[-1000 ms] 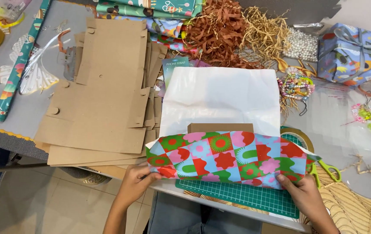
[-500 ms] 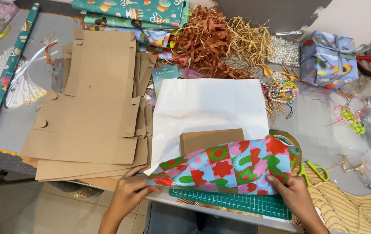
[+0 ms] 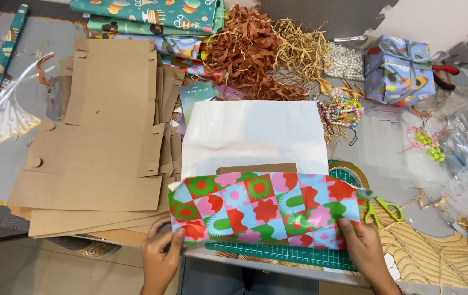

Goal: A person packages a small beaded accessory into a cardboard box and wraps it with decorative paper and tape.

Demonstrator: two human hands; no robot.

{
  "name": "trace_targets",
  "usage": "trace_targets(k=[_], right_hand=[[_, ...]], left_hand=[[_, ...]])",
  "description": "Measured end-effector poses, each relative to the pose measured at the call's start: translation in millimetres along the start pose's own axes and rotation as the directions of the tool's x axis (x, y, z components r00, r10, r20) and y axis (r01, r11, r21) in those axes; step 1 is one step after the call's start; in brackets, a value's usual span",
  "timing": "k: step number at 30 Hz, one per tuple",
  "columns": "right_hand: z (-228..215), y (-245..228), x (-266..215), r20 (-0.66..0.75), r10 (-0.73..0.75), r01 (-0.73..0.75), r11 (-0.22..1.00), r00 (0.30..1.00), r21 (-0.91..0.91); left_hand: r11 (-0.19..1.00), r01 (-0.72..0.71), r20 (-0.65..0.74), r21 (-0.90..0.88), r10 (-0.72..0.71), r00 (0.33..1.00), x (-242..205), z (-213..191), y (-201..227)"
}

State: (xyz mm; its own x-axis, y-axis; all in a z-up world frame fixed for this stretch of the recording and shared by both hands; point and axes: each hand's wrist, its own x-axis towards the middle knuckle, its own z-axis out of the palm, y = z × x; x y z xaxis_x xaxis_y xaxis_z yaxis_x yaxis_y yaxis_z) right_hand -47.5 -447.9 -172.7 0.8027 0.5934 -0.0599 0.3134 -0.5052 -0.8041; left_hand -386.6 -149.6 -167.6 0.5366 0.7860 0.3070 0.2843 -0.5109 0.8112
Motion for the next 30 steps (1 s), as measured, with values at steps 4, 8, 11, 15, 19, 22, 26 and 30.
trace_targets(k=[4, 8, 11, 15, 19, 22, 26, 30], right_hand=[[-7.2, -22.3, -5.3, 0.060, 0.164, -0.171, 0.978, 0.985, 0.117], [-15.1, -33.9, -7.5, 0.080, 0.229, -0.240, 0.951, 0.970, 0.196], [-16.4, -33.6, -9.7, 0.092, 0.250, -0.264, 0.946, 0.964, 0.188], [-10.6, -46.8, -7.8, 0.077, 0.218, -0.229, 0.949, 0.973, 0.217], [-7.0, -49.5, -6.6, 0.065, 0.165, -0.174, 0.966, 0.984, 0.193], [-8.4, -49.7, -8.3, 0.043, 0.189, -0.194, 0.961, 0.981, 0.198], [-19.9, -93.6, -11.1, -0.099, 0.165, -0.151, 0.979, 0.981, 0.137], [-19.0, -116.4, -18.6, -0.426, -0.561, 0.430, 0.824, 0.710, -0.368]], left_hand=[[0.991, 0.119, 0.031, -0.056, -0.117, 0.993, 0.1, -4.5, 10.2], [0.974, 0.145, -0.170, 0.174, -0.115, 0.979, 3.2, -16.4, 31.8], [0.964, 0.042, -0.413, 0.263, 0.073, 0.908, 6.1, -13.5, 69.0], [0.797, -0.487, -0.017, 0.356, 0.527, 0.850, 48.2, -10.2, 142.1], [0.697, -0.667, 0.365, 0.265, 0.567, 0.738, 126.9, 40.1, 152.1], [0.772, -0.606, 0.775, 0.191, 0.261, 0.576, 174.6, 85.0, 125.4], [0.918, -0.334, 0.848, 0.215, -0.006, 0.531, 202.8, 101.1, 111.9], [0.961, -0.229, 0.783, 0.156, 0.021, 0.621, 201.9, 102.3, 105.7]])
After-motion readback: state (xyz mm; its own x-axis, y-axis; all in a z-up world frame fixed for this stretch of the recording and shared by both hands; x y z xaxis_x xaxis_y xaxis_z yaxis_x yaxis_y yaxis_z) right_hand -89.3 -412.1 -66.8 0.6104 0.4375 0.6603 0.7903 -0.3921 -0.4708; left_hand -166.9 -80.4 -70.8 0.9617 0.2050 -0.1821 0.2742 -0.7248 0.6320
